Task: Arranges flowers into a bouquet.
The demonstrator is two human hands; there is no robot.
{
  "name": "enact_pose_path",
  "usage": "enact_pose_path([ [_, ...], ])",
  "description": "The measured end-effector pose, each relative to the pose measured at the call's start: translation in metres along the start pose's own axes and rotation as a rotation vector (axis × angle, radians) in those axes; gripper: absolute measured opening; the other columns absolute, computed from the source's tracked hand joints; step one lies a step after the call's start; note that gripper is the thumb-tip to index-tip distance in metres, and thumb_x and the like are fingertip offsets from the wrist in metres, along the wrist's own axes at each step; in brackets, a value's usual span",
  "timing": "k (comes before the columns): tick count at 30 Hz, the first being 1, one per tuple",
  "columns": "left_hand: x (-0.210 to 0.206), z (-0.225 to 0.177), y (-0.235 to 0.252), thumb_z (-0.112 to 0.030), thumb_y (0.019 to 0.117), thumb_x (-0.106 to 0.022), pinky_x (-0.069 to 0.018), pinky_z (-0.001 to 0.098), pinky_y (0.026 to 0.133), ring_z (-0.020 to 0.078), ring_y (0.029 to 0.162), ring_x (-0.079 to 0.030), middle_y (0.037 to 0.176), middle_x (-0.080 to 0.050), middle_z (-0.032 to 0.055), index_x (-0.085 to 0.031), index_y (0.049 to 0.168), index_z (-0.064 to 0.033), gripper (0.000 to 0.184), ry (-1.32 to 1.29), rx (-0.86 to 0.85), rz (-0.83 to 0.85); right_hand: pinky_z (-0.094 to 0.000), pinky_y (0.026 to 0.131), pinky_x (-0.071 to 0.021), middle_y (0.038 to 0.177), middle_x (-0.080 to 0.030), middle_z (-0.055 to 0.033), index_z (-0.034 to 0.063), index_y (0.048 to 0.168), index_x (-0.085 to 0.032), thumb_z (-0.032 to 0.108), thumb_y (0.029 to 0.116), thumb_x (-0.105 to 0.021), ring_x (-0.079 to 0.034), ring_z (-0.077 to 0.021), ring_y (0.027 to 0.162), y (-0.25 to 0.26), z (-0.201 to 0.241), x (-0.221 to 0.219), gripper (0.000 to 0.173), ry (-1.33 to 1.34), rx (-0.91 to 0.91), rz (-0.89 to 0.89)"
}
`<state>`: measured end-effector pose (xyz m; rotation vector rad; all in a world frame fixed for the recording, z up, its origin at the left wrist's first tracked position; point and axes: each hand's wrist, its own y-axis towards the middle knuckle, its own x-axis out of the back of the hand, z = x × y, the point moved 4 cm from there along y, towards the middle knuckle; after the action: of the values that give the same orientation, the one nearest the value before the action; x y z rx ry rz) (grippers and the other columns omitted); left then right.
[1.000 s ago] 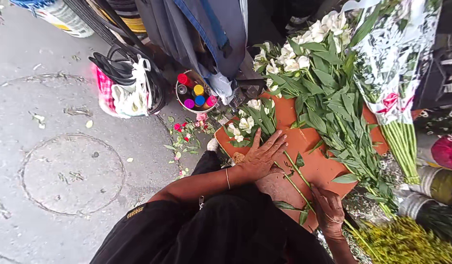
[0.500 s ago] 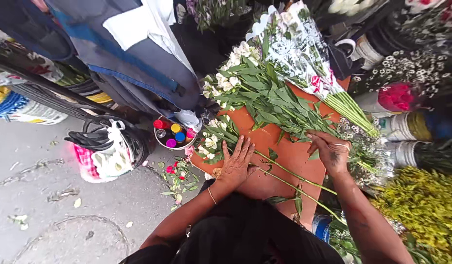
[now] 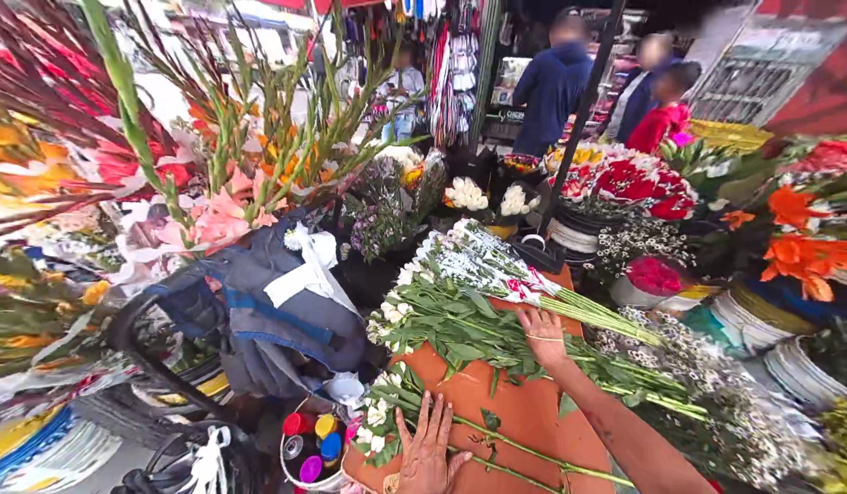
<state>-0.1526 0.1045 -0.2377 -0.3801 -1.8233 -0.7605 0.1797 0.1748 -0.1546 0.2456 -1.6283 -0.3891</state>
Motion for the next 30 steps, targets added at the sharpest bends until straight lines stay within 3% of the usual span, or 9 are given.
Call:
enact_pose_path([
  [3, -0.002, -0.001, -0.004, -0.078, 0.0928, -0.038, -0.0152, 0.0856, 0.107, 0.0397, 0.149, -0.037, 0.157, -0.049, 0.0046, -0.056, 0.149, -0.0179, 0.084, 0.029, -0.004, 0.0, -0.0663, 0.094, -0.0477, 0.119, -0.067, -0.0291, 0.0015, 0.125, -0.066, 0.013, 0.1005, -0.059, -0.064, -0.0502, 0.112, -0.015, 0.0, -0.008, 0.028, 0.014, 0.054, 0.179],
  [5, -0.003, -0.001, -0.003, -0.078, 0.0934, -0.037, -0.0137, 0.0853, 0.108, 0.0389, 0.15, -0.035, 0.158, -0.048, 0.0039, -0.055, 0.149, -0.0187, 0.083, 0.024, 0.001, 0.001, -0.0655, 0.1, -0.0457, 0.128, -0.064, -0.0294, 0.0027, 0.131, -0.062, 0.022, 0.1059, -0.052, -0.06, -0.0506, 0.121, -0.014, -0.002, -0.008, 0.033, 0.028, 0.014, 0.339],
  [9, -0.001, -0.003, -0.001, -0.076, 0.095, -0.038, -0.0097, 0.0844, 0.109, 0.0389, 0.153, -0.029, 0.162, -0.043, 0.0046, -0.052, 0.152, -0.0185, 0.082, 0.0, 0.02, 0.08, -0.0682, 0.106, -0.0392, 0.137, -0.055, -0.0331, 0.0026, 0.145, -0.049, -0.002, 0.0982, -0.055, -0.055, -0.053, 0.126, 0.002, 0.002, -0.003, 0.048, -0.011, -0.011, 0.528],
  [13, -0.001, -0.003, -0.002, -0.076, 0.0954, -0.036, -0.0076, 0.0836, 0.11, 0.0378, 0.154, -0.026, 0.163, -0.041, 0.0031, -0.05, 0.153, -0.0189, 0.082, 0.007, 0.035, 0.121, -0.066, 0.105, -0.04, 0.133, -0.059, -0.0302, 0.0005, 0.14, -0.053, 0.002, 0.0989, -0.055, -0.06, -0.0496, 0.12, 0.013, -0.001, 0.012, 0.042, -0.074, 0.132, 0.429],
  [18, 0.001, -0.003, 0.0, -0.075, 0.0966, -0.034, -0.0048, 0.0826, 0.111, 0.036, 0.156, -0.023, 0.164, -0.039, 0.0019, -0.047, 0.155, -0.0199, 0.082, 0.016, 0.048, 0.159, -0.0694, 0.095, -0.0438, 0.137, -0.055, -0.034, 0.0087, 0.155, -0.041, -0.005, 0.0953, -0.055, -0.06, -0.0554, 0.114, 0.023, -0.003, 0.032, 0.062, -0.091, -0.016, 0.187],
  [20, -0.001, -0.004, -0.003, -0.075, 0.0967, -0.034, -0.0055, 0.0823, 0.112, 0.0359, 0.155, -0.024, 0.163, -0.04, 0.0013, -0.048, 0.154, -0.0203, 0.081, 0.028, 0.041, 0.15, -0.069, 0.097, -0.0417, 0.128, -0.062, -0.0312, 0.0084, 0.149, -0.048, -0.001, 0.0959, -0.056, -0.059, -0.0527, 0.117, 0.024, -0.004, 0.039, 0.055, -0.051, -0.086, 0.162],
  [22, 0.0, 0.0, -0.002, -0.076, 0.0968, -0.032, -0.0041, 0.0817, 0.112, 0.0345, 0.156, -0.021, 0.165, -0.037, -0.0001, -0.046, 0.156, -0.0211, 0.082, 0.03, 0.051, 0.171, -0.0671, 0.099, -0.0425, 0.129, -0.063, -0.0278, 0.0051, 0.139, -0.057, 0.017, 0.101, -0.053, -0.057, -0.0486, 0.125, 0.034, -0.003, 0.051, 0.04, 0.042, -0.173, 0.175],
  [24, -0.001, -0.003, 0.001, -0.076, 0.0968, -0.033, -0.0044, 0.0822, 0.112, 0.0344, 0.156, -0.022, 0.164, -0.038, 0.0006, -0.046, 0.156, -0.0202, 0.082, 0.013, 0.05, 0.157, -0.0668, 0.1, -0.044, 0.131, -0.064, -0.0263, 0.0059, 0.133, -0.063, 0.042, 0.1061, -0.047, -0.057, -0.0463, 0.127, 0.044, -0.008, 0.063, 0.048, 0.097, -0.24, 0.291],
  [30, -0.001, -0.004, -0.001, -0.076, 0.0967, -0.033, -0.0055, 0.0826, 0.111, 0.0354, 0.155, -0.024, 0.163, -0.04, 0.0015, -0.048, 0.155, -0.0201, 0.082, 0.02, 0.039, 0.147, -0.065, 0.08, -0.0526, 0.121, -0.065, -0.0287, -0.0028, 0.124, -0.062, 0.026, 0.1086, -0.044, -0.067, -0.0493, 0.104, 0.07, 0.006, 0.146, 0.037, 0.079, -0.091, -0.008],
])
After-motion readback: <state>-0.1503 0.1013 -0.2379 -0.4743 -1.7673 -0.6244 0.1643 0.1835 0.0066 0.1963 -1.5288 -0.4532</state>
